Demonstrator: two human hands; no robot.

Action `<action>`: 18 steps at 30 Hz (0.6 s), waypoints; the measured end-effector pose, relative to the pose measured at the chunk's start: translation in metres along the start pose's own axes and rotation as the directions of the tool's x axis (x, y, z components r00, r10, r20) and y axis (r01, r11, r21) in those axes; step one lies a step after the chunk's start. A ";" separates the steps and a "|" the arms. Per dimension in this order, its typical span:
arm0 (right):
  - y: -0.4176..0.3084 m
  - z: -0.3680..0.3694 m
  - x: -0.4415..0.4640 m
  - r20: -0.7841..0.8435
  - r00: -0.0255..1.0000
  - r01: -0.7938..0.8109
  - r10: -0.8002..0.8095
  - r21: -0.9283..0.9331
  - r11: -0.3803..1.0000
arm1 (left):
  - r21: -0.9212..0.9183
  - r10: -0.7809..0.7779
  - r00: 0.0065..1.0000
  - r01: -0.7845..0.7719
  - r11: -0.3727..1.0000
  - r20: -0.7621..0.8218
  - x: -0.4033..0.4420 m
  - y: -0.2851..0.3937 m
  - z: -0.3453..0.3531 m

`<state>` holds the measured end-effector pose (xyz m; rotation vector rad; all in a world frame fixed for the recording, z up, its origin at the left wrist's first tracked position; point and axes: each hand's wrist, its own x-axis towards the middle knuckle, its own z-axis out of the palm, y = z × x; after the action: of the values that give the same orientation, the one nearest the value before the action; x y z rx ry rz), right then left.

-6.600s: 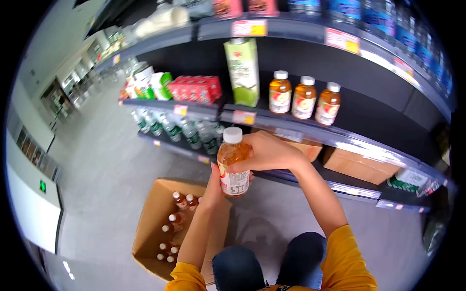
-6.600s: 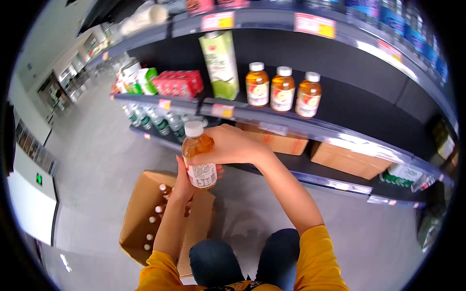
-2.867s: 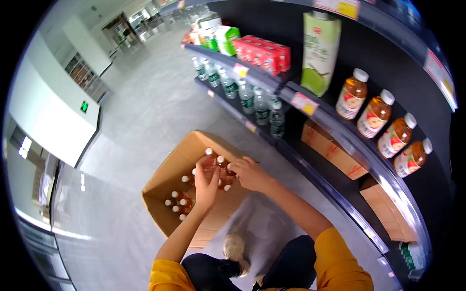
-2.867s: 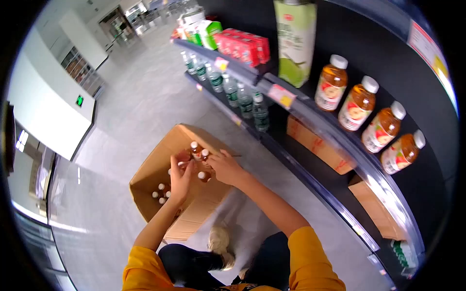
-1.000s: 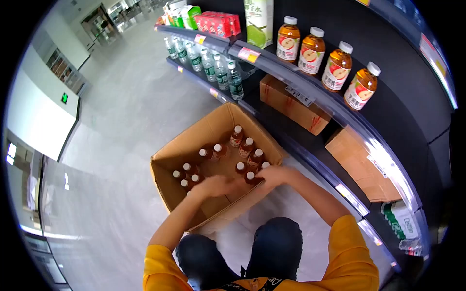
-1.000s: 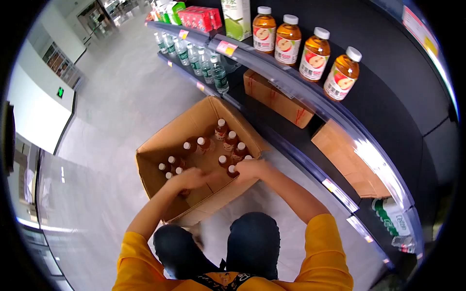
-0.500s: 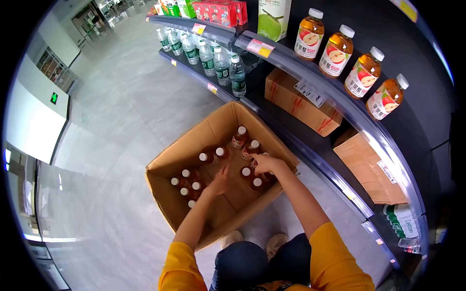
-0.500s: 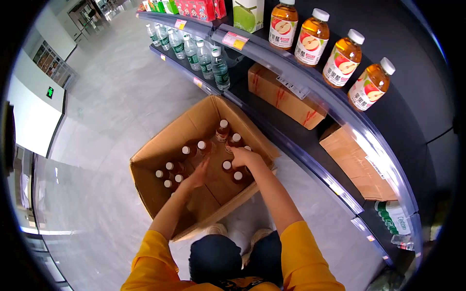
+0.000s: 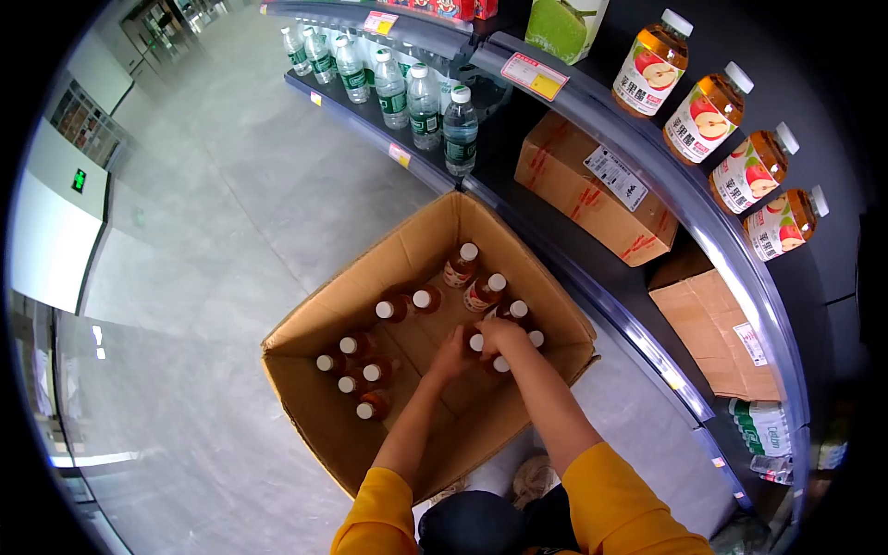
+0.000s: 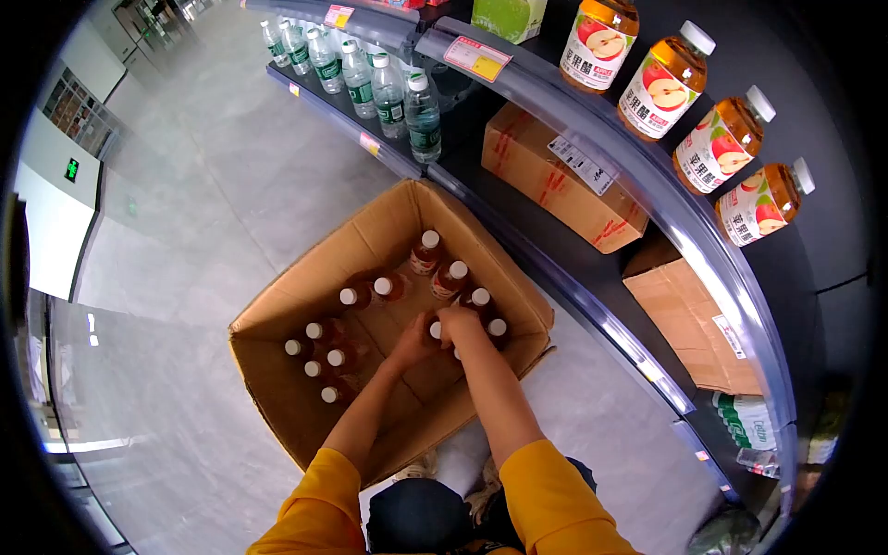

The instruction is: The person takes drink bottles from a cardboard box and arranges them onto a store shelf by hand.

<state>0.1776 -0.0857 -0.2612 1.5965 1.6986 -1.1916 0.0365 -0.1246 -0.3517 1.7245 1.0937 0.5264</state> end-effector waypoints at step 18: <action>0.004 -0.047 -0.049 -0.252 0.872 0.489 -0.419 0.470 0.735 | -0.191 0.070 0.997 -0.064 0.979 0.024 -0.005 0.078 -0.082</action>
<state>0.1986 -0.0712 -0.1984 1.6158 2.0489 -1.9777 0.0052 -0.0959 -0.2463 1.6007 0.9346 0.6241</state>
